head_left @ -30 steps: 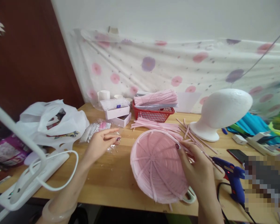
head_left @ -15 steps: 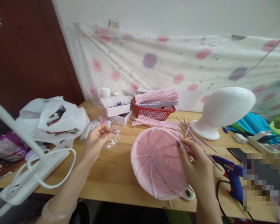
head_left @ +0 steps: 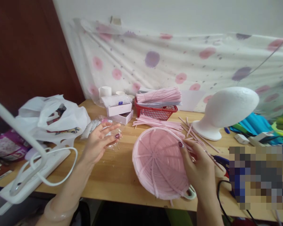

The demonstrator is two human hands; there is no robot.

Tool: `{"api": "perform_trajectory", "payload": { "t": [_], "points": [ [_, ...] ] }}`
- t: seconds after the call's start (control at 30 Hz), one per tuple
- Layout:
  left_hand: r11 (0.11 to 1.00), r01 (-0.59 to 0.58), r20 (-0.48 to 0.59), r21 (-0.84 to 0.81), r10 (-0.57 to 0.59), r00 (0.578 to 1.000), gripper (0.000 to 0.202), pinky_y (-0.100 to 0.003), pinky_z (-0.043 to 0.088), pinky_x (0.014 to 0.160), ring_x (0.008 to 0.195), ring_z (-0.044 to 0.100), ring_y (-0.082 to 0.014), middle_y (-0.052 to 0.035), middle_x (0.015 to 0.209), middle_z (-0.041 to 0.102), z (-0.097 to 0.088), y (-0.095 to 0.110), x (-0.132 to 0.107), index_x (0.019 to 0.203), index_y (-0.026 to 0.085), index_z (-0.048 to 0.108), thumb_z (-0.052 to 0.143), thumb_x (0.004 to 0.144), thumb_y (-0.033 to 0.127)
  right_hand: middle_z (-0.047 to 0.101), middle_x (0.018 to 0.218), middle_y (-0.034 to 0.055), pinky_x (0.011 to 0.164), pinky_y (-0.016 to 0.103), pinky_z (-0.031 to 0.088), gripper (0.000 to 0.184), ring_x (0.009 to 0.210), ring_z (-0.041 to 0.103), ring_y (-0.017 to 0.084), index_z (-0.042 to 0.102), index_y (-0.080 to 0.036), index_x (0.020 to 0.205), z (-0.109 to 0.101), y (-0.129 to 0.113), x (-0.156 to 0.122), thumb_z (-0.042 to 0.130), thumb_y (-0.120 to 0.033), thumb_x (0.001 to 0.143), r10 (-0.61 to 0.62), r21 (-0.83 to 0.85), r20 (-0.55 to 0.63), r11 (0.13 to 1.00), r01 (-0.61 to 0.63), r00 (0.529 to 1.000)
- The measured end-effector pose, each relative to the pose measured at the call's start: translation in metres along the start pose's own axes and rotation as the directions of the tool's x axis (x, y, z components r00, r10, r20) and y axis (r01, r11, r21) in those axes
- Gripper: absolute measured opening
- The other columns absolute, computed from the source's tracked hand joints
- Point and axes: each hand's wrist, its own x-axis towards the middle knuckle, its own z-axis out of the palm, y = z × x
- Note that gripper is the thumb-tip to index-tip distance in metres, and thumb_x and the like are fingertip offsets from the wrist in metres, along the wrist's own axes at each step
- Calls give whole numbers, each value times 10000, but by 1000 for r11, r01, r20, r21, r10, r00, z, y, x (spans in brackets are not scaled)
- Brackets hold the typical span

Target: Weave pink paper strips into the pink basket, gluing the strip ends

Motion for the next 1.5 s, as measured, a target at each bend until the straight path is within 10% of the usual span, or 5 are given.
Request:
{"api": "perform_trajectory", "payload": {
  "t": [0.53,0.77,0.93,1.07,1.5],
  "points": [
    [998,-60,60,12,59,996,295,-134,311,381,364,374,-13,86,494,518,-1,-12,8,782,148,716,941,709,325,804,1098,106,866,456,603,388,990,747,301,763,-244,1072,1,-3,-2,634,-585,939,54,19,10,998,-54,999],
    [995,-77,113,62,70,991,496,-314,605,659,278,219,-51,121,276,297,-6,-12,7,702,202,712,777,830,677,806,1057,112,818,415,613,398,949,751,287,764,-230,1049,0,-8,-1,618,-587,947,20,-4,-17,1000,-20,1000],
    [972,100,262,213,-156,952,803,-418,543,972,945,762,-311,-126,784,808,-16,-1,10,1020,199,815,551,794,923,810,1026,106,815,419,621,398,906,755,279,763,-232,1065,0,-6,-2,615,-585,954,12,-15,-14,1000,-12,1000],
    [939,228,177,257,-277,944,829,-422,428,1137,1539,451,-342,-160,1323,769,-21,1,11,1197,255,784,563,771,931,812,1059,115,823,420,624,405,930,758,283,767,-228,1075,1,-4,-3,617,-584,956,9,-5,-12,1000,-9,1000],
    [973,221,106,-61,-214,971,554,-411,606,1037,1153,751,-318,-236,1160,794,-21,1,11,1003,90,780,624,935,617,796,1120,126,891,480,627,439,966,765,300,742,-224,1142,-2,-2,-3,637,-584,914,103,47,11,993,-104,995]
  ]
}}
